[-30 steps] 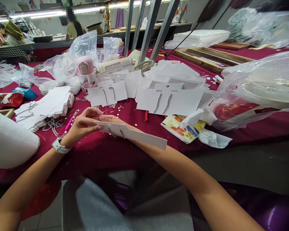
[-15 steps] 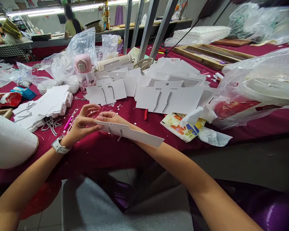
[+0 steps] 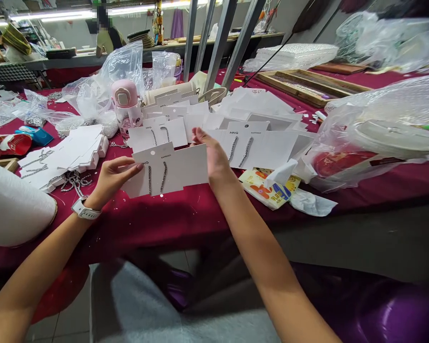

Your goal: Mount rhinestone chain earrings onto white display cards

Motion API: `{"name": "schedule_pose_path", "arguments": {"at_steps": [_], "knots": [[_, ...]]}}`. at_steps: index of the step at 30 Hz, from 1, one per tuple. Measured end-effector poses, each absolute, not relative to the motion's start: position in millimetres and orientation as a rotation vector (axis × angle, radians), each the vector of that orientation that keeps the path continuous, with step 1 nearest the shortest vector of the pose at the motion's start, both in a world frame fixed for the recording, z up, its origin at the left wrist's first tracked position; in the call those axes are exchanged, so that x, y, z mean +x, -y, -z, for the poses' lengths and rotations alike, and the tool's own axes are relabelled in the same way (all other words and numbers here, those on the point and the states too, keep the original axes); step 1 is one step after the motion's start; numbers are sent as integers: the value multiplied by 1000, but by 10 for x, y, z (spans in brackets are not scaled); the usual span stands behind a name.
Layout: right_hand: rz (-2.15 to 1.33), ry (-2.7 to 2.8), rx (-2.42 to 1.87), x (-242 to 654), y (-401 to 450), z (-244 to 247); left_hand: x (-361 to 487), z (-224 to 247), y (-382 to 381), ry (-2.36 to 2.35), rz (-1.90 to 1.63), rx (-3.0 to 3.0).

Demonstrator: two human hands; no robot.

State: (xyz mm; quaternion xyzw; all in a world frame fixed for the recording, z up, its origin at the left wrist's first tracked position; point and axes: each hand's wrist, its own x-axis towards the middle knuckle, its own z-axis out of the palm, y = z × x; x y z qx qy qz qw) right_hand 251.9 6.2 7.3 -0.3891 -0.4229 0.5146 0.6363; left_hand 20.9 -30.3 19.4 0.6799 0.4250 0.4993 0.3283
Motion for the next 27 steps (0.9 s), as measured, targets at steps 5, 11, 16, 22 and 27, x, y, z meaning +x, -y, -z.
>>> {"name": "schedule_pose_path", "arguments": {"at_steps": [5,11,16,22,27], "knots": [[-898,963,-922,2601,-127,-36,135,-200,249,-1219,-1261,1869],[-518,1368,-1076,2314,82,2,38,-227,198,-1235,-1329,1969],[13,1521,-1136,2240,167,68,-32,-216,157,-1263,-1350,1952],[12,1669,-949,2192,224,70,-19,-268,185,-1250,-1316,1907],[-375,1686,-916,2126,263,64,12,-312,229,-1258,-1232,1632]]}}
